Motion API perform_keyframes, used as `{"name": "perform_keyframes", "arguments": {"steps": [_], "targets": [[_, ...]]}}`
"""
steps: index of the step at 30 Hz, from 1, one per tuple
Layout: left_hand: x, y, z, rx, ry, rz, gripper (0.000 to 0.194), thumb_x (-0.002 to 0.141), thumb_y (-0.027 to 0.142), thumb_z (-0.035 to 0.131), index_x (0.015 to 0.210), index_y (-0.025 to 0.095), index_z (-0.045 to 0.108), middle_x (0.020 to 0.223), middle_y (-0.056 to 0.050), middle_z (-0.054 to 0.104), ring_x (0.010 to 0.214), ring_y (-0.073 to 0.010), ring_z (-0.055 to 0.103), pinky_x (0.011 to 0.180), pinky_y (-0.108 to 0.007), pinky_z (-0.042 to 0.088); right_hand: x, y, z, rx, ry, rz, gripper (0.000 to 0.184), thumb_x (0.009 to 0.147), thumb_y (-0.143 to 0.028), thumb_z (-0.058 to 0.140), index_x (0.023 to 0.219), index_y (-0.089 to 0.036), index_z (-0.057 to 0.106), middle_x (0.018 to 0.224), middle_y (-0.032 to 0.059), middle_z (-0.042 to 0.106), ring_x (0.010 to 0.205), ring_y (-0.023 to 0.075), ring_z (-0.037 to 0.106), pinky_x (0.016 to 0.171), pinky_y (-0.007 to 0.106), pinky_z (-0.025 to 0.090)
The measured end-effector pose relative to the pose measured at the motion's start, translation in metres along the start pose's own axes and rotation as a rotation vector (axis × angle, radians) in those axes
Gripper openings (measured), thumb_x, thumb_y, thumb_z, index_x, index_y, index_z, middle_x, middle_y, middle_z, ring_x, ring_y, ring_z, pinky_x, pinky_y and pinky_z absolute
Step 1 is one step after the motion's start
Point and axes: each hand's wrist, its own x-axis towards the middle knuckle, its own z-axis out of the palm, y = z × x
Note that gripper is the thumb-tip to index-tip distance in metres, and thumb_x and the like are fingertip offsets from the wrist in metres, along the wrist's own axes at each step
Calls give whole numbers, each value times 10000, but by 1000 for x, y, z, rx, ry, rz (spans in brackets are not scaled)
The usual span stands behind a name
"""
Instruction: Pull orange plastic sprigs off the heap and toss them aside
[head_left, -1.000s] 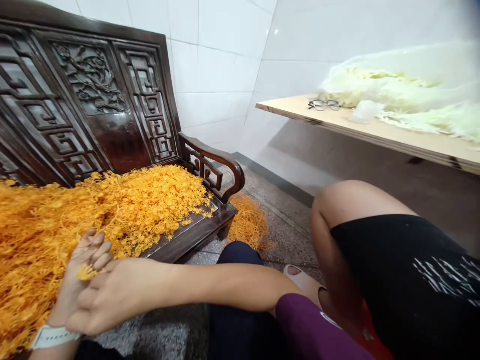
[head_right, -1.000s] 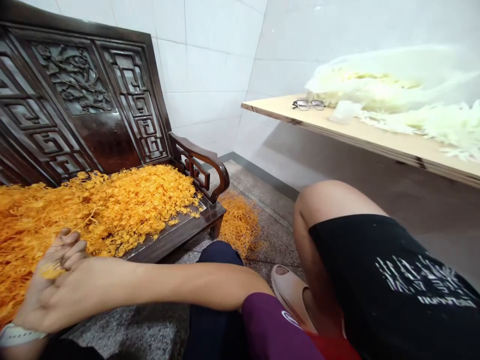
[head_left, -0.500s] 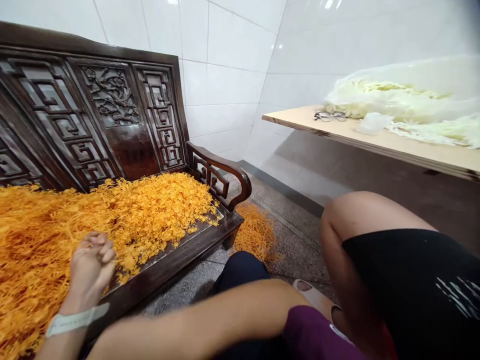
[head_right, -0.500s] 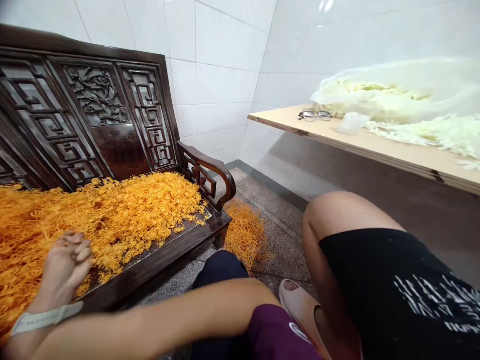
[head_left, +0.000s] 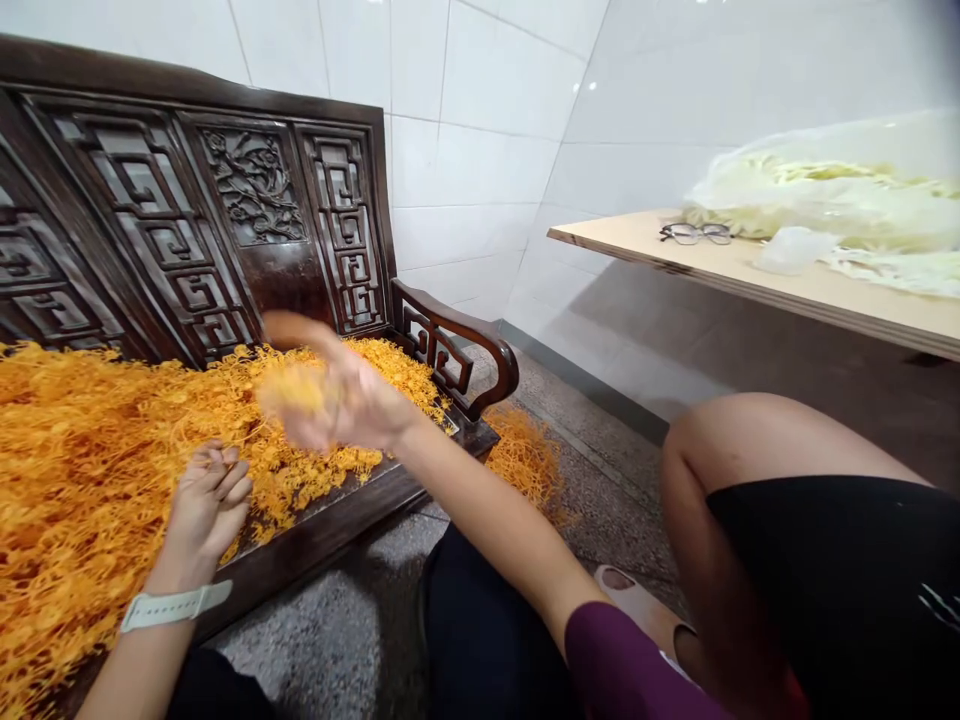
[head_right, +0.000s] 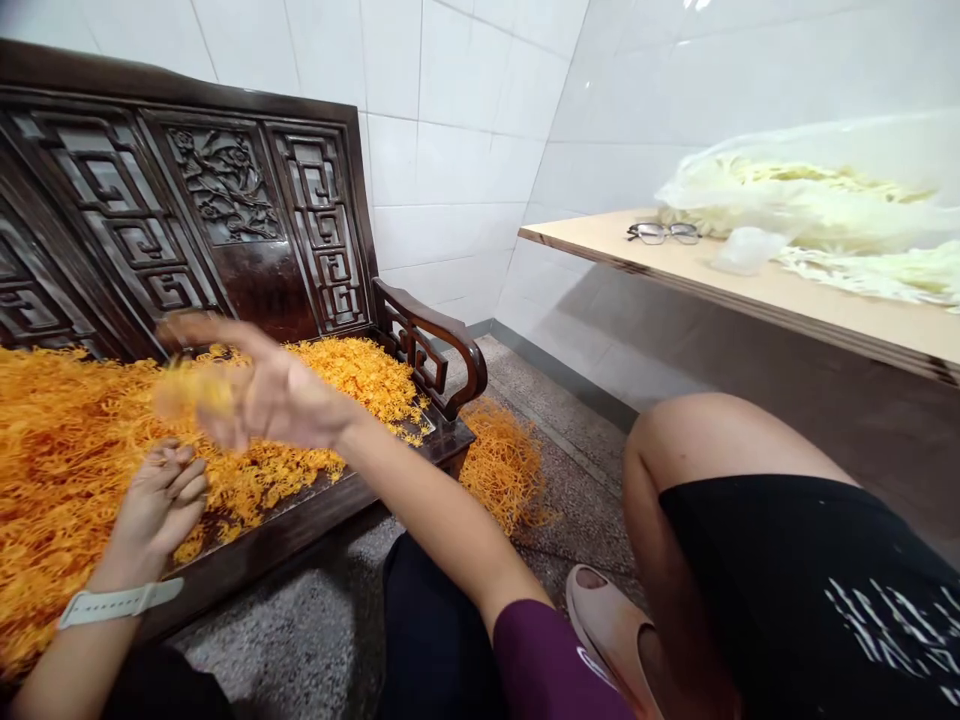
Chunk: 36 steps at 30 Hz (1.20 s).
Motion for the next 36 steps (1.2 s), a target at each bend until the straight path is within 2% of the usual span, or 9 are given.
{"name": "perform_keyframes", "arguments": {"steps": [2,5,9,12,16,21,24,32,36], "targets": [[1,-13,3,16,-5,52,338,779,-115,556,912,193,601,680,67,527,375,-40,320,317,-158,221,23,6,-33,276,410,68,310,1032,-520,535,1154,-235,558,990,16,726,779,119,638,724,258,555],[-2,-36,11,42,-36,9,297,800,-98,585,920,173,596,703,54,530,383,-35,336,326,-153,219,26,33,-50,403,671,187,127,1009,-303,595,1064,-201,544,959,7,671,708,91,576,662,227,502],[-6,-49,15,18,-100,-45,228,853,-47,634,945,160,610,745,38,556,407,-24,357,345,-136,235,5,66,-47,346,656,261,112,881,-203,692,953,-196,607,860,-11,643,611,92,497,564,224,390],[-4,-43,12,-105,-116,-23,237,860,-55,640,979,149,616,748,33,568,442,-32,405,365,-140,272,-3,83,-43,96,556,327,189,859,-322,759,884,-195,621,830,0,648,658,112,530,587,238,403],[1,-35,11,-312,-56,56,263,885,-83,587,979,162,603,733,39,589,544,-68,502,518,-175,446,-12,110,-33,-363,194,405,354,872,-520,760,828,-194,629,775,-3,607,696,127,545,601,246,428],[6,-35,10,-391,20,83,274,977,-61,464,944,174,601,722,38,618,545,-63,490,584,-197,450,-25,130,-18,-274,-130,461,201,901,-339,745,959,-163,667,750,-17,633,659,112,581,610,253,459],[6,-28,6,-365,30,88,278,1034,-18,423,937,172,601,713,40,612,470,-44,395,489,-174,364,-26,127,-16,-286,-108,358,83,869,-191,745,896,-137,689,712,-29,623,636,85,520,615,245,430],[5,1,-9,-235,61,106,309,1022,-33,385,948,184,592,657,54,567,397,-55,245,355,-168,195,-31,79,-13,-172,-35,199,107,873,-225,759,798,-177,700,734,8,636,672,120,545,645,281,447],[4,3,-12,-265,66,146,333,1017,-43,352,954,180,590,664,52,560,409,-59,216,360,-166,194,-36,87,-6,-420,74,148,179,880,-320,781,965,-172,726,914,55,667,780,153,564,727,301,479]]}}
